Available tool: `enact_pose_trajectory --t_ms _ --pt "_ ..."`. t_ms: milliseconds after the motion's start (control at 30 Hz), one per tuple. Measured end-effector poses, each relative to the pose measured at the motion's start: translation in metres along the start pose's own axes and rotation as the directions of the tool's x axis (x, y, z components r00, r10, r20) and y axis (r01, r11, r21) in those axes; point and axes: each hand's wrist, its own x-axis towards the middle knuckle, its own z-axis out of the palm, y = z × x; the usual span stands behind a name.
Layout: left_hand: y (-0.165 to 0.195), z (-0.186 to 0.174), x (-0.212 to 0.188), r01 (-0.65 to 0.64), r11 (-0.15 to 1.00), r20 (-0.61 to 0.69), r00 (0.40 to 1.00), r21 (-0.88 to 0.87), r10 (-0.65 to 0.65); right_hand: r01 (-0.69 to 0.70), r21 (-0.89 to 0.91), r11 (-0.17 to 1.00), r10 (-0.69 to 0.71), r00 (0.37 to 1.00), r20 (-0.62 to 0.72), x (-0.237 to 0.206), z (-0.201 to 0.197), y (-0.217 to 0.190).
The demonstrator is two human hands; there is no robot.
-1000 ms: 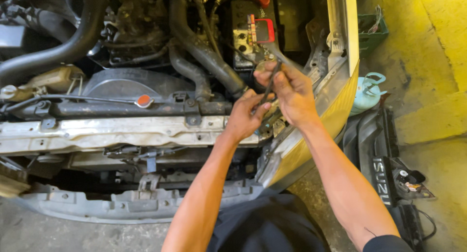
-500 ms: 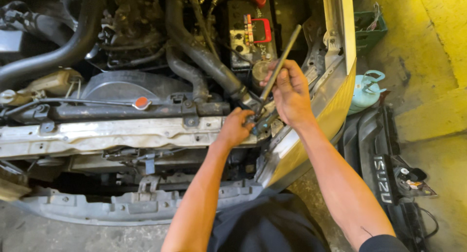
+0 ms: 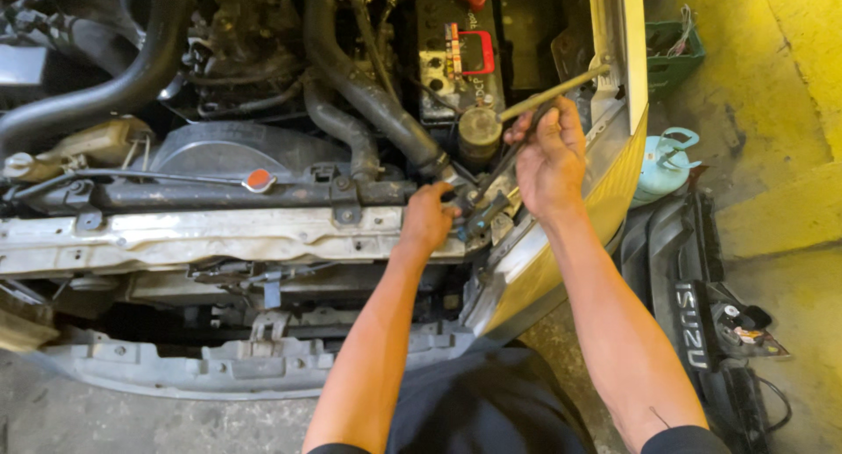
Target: The person uses a T-handle wrench to loosen and tighten bolts on the front radiator support of a white car with the hood open. They work on the right side, then move to the center, and finally the left side of the support bar.
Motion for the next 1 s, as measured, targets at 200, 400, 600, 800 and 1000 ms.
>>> enact_pose_trajectory --t_ms 200,400,600,800,1000 --pt "0.004 -0.011 -0.014 -0.206 0.978 -0.064 0.976 0.04 0.208 0.045 0.069 0.997 -0.034 0.988 -0.153 0.004 -0.023 -0.007" --pt "0.006 -0.003 -0.016 -0.117 0.991 -0.051 0.992 0.06 0.12 0.057 0.028 0.998 -0.045 0.941 -0.336 0.011 -0.069 -0.012" --pt "-0.004 0.01 -0.017 0.003 0.998 0.016 1.0 -0.061 -0.002 0.026 0.058 0.998 0.008 0.852 -0.524 0.014 -0.124 -0.005" --pt "-0.021 0.018 -0.017 -0.102 0.994 0.075 0.992 -0.042 0.105 0.032 0.209 0.977 0.09 0.833 -0.546 0.01 -0.14 -0.009" --pt "-0.03 0.03 -0.016 0.398 0.234 0.315 0.892 -0.887 -0.325 0.06 0.097 0.994 -0.021 0.933 -0.361 0.018 -0.04 -0.037"
